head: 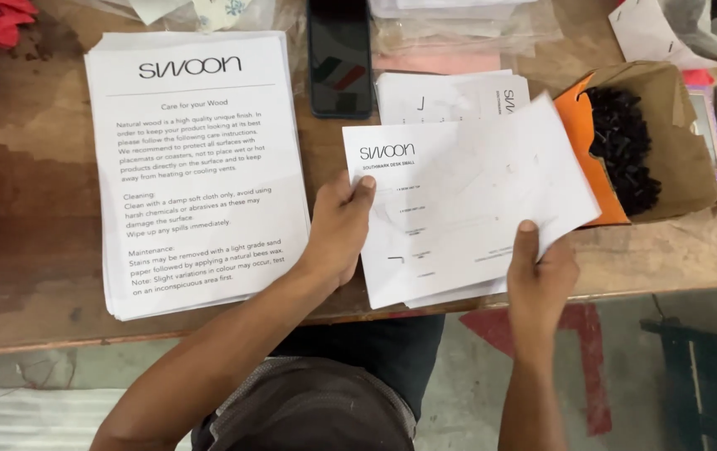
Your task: Folding product care instruction papers and placing them into small red bags.
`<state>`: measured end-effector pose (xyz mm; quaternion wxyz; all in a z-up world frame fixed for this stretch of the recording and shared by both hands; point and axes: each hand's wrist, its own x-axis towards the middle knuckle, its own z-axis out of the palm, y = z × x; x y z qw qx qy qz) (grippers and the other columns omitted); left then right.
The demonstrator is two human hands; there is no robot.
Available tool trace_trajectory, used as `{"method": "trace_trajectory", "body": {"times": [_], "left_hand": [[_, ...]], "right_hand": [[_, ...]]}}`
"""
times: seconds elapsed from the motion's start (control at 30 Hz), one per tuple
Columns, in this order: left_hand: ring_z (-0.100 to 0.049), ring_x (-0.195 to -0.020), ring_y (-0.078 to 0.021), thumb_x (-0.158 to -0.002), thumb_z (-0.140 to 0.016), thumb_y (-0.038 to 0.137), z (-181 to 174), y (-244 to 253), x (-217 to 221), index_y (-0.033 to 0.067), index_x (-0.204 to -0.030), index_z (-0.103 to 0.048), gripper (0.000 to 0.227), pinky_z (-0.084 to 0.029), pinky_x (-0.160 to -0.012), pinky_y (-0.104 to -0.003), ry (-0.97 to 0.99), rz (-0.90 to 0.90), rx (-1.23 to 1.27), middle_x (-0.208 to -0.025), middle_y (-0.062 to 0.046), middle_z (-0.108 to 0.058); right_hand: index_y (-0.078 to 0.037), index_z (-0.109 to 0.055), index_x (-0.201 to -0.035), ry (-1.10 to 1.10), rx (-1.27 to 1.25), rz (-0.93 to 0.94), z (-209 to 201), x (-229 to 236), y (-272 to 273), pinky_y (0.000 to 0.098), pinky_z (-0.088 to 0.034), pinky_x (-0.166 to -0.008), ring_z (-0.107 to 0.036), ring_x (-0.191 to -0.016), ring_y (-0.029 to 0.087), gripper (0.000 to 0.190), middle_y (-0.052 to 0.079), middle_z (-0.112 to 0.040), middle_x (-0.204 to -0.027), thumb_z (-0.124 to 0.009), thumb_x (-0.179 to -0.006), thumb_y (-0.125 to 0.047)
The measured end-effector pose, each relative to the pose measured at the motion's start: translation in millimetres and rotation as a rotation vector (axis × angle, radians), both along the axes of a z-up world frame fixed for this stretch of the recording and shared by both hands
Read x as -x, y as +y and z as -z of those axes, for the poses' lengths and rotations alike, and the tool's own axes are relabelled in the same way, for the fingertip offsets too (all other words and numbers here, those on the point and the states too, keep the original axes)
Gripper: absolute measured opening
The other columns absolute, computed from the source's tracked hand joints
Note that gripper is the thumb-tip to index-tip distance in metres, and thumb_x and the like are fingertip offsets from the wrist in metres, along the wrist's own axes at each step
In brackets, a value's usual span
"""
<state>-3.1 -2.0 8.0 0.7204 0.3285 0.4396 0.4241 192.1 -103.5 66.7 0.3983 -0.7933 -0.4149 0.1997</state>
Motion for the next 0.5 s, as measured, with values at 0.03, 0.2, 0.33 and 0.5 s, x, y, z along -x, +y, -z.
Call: {"method": "trace_trajectory", "body": {"times": [0.03,0.2,0.33,0.5], "left_hand": [[-0.057,-0.084,-0.0095,-0.107,-0.047,0.018,-1.3,0.8,0.3,-0.0053,-0.101,-0.058,0.026,-0.053,-0.078,-0.029,-0.043,0.002,0.032,-0.094,-0.009,-0.065],[-0.057,-0.093,-0.0106,-0.108,-0.044,0.026,10.2,1.1,1.7,-0.0031,-0.105,-0.061,0.034,-0.051,-0.089,-0.028,-0.134,-0.026,0.088,-0.100,-0.009,-0.065],[-0.053,-0.096,-0.0104,-0.108,-0.045,0.031,7.8,3.4,1.2,-0.0013,-0.104,-0.062,0.037,-0.047,-0.091,-0.029,-0.127,-0.043,0.118,-0.100,-0.006,-0.063],[-0.051,-0.092,-0.0097,-0.108,-0.045,0.032,17.1,3.5,-2.5,-0.0009,-0.101,-0.061,0.037,-0.047,-0.089,-0.029,-0.143,-0.054,0.134,-0.096,-0.005,-0.060]], "right_hand": [[0.002,-0.057,-0.141,-0.192,0.003,-0.050,-3.2,6.7,0.1,0.0427,-0.049,-0.104,-0.057,-0.128,0.038,0.043,0.026,-0.060,-0.138,-0.054,-0.098,-0.001],[-0.005,-0.062,-0.138,-0.821,-0.113,-0.534,15.2,34.3,-7.8,0.0544,-0.042,-0.113,-0.040,-0.146,0.042,0.074,0.020,-0.052,-0.151,-0.047,-0.070,0.020],[-0.013,-0.067,-0.135,-0.949,-0.077,-0.705,17.0,47.0,-7.2,0.0629,-0.034,-0.117,-0.040,-0.147,0.038,0.070,0.013,-0.056,-0.150,-0.055,-0.074,0.018],[-0.015,-0.068,-0.133,-0.928,-0.046,-0.752,13.3,52.3,-6.8,0.0627,-0.030,-0.117,-0.041,-0.146,0.035,0.069,0.009,-0.057,-0.148,-0.057,-0.074,0.017]]}}
